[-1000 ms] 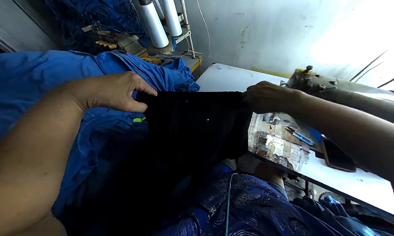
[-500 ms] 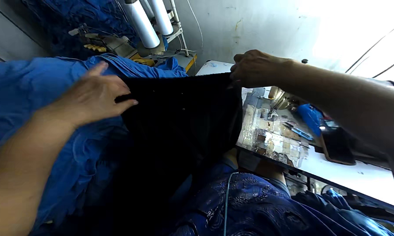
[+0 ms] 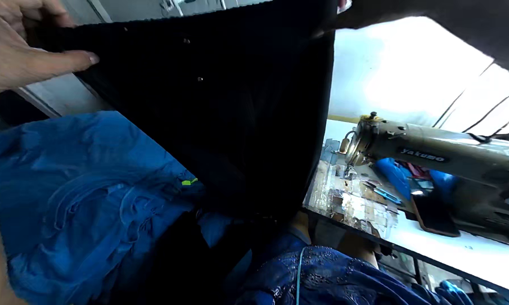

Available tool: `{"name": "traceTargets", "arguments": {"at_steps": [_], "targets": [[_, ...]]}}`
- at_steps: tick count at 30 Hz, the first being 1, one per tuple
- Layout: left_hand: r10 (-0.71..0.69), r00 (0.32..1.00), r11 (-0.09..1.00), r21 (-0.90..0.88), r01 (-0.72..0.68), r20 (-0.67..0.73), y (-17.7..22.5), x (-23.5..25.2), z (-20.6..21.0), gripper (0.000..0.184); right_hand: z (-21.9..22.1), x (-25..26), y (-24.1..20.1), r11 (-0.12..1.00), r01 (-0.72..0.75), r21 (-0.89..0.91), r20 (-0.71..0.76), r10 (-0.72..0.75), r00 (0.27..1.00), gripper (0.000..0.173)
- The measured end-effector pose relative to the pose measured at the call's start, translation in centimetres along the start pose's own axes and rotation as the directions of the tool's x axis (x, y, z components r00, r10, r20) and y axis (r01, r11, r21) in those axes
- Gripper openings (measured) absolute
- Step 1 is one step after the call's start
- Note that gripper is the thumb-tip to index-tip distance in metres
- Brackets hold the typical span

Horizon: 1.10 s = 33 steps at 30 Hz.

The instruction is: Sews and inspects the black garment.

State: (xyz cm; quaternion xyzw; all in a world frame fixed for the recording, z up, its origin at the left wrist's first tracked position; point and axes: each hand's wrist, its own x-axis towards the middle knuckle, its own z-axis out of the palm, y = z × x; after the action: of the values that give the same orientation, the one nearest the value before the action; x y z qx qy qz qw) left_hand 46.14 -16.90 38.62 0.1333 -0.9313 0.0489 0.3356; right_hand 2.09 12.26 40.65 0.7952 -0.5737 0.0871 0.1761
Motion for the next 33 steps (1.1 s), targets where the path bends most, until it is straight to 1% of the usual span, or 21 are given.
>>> {"name": "traceTargets", "arguments": {"at_steps": [1, 2, 3, 4, 5, 6, 7, 8, 9, 11, 13, 17, 20, 22, 24, 26, 28, 30, 31, 32, 33], "targets": [[0.017, 0.999, 1.000, -0.017, -0.018, -0.031, -0.4, 0.7, -0.7, 0.042, -0.2, -2.8, 5.3, 0.926, 0.375, -0.038, -0.114, -0.377, 0.919, 0.028], [0.042, 0.998, 0.999, -0.015, -0.043, -0.044, -0.3, 1.5, -1.4, 0.041, 0.8, -7.6, 6.3, 0.947, 0.321, -0.022, -0.281, -0.314, 0.907, 0.032], [0.078, 0.995, 0.997, -0.012, -0.079, -0.056, 0.1, 2.4, -2.0, 0.038, 1.8, -11.8, 4.4, 0.989, 0.115, 0.089, -0.423, -0.067, 0.904, 0.032], [0.140, 0.986, 0.990, 0.012, -0.139, -0.087, 0.5, 3.2, -2.3, 0.034, 1.6, -13.1, 2.8, 0.992, -0.002, 0.124, -0.494, 0.064, 0.867, 0.028], [0.196, 0.973, 0.980, 0.046, -0.192, -0.120, 0.9, 4.0, -2.5, 0.031, 0.2, -12.5, 1.6, 0.994, -0.075, 0.080, -0.431, 0.103, 0.896, 0.025], [0.228, 0.965, 0.973, 0.060, -0.222, -0.131, 1.2, 4.5, -2.7, 0.030, -1.7, -9.6, -0.1, 0.989, -0.149, -0.021, -0.286, 0.137, 0.949, 0.022], [0.243, 0.964, 0.970, 0.029, -0.241, -0.109, 1.4, 4.6, -2.8, 0.029, -2.9, -5.0, -3.7, 0.950, -0.311, -0.038, -0.131, 0.303, 0.944, 0.014], [0.267, 0.958, 0.963, -0.003, -0.269, -0.101, 1.5, 4.6, -2.5, 0.027, -2.9, -1.9, -5.7, 0.948, -0.309, -0.081, 0.010, 0.311, 0.950, 0.015], [0.285, 0.954, 0.957, -0.038, -0.289, -0.095, 1.9, 4.4, -2.0, 0.023, -2.1, -0.9, -6.1, 0.967, -0.227, -0.112, 0.075, 0.236, 0.969, 0.017], [0.287, 0.954, 0.949, -0.108, -0.295, -0.084, 4.1, 3.6, -0.4, 0.017, -0.2, -2.0, -5.0, 0.993, -0.056, -0.100, 0.055, 0.061, 0.997, 0.021], [0.280, 0.959, 0.951, -0.129, -0.282, -0.033, 5.7, 3.4, 1.4, 0.017, 0.2, -3.2, -3.4, 0.993, 0.015, -0.118, 0.006, -0.015, 1.000, 0.022], [0.293, 0.956, 0.935, -0.215, -0.283, 0.015, 6.0, 3.7, 4.3, 0.013, -2.3, -4.3, -1.5, 0.981, -0.036, -0.190, -0.002, 0.036, 0.999, 0.026], [0.198, 0.978, 0.961, -0.211, -0.181, 0.061, 6.7, 3.5, 5.4, 0.013, -3.4, -4.1, -2.3, 0.966, -0.121, -0.231, 0.056, 0.137, 0.989, 0.015], [0.180, 0.978, 0.968, -0.195, -0.157, 0.102, 6.5, 3.4, 5.9, 0.010, -3.2, -3.9, -3.1, 0.960, -0.139, -0.244, 0.089, 0.165, 0.982, 0.008], [0.152, 0.984, 0.971, -0.198, -0.130, 0.098, 6.1, 3.2, 6.5, 0.011, -2.6, -3.9, -3.1, 0.967, -0.126, -0.222, 0.100, 0.151, 0.983, 0.010], [0.135, 0.988, 0.966, -0.230, -0.116, 0.072, 5.0, 2.9, 7.1, 0.013, -1.7, -4.0, -3.4, 0.967, -0.156, -0.199, 0.141, 0.185, 0.972, 0.012], [0.162, 0.987, 0.936, -0.317, -0.152, 0.007, 3.1, 2.6, 8.2, 0.012, -0.1, -4.3, -3.5, 0.964, -0.173, -0.200, 0.185, 0.211, 0.960, 0.016], [0.232, 0.972, 0.880, -0.416, -0.229, -0.044, 0.9, 2.4, 9.6, 0.014, 1.6, -4.6, -3.2, 0.973, -0.162, -0.165, 0.191, 0.193, 0.962, 0.017], [0.252, 0.967, 0.859, -0.453, -0.240, -0.033, 0.2, 2.2, 10.0, 0.016, 2.3, -4.8, -2.8, 0.980, -0.155, -0.122, 0.181, 0.176, 0.968, 0.018], [0.251, 0.968, 0.850, -0.480, -0.216, 0.010, 0.2, 1.9, 10.3, 0.017, 2.8, -4.8, -2.4, 0.986, -0.156, -0.067, 0.169, 0.165, 0.972, 0.022], [0.214, 0.975, 0.852, -0.501, -0.153, 0.066, 0.8, 1.5, 10.4, 0.017, 3.3, -4.9, -2.1, 0.985, -0.172, -0.013, 0.164, 0.172, 0.971, 0.027]]}}
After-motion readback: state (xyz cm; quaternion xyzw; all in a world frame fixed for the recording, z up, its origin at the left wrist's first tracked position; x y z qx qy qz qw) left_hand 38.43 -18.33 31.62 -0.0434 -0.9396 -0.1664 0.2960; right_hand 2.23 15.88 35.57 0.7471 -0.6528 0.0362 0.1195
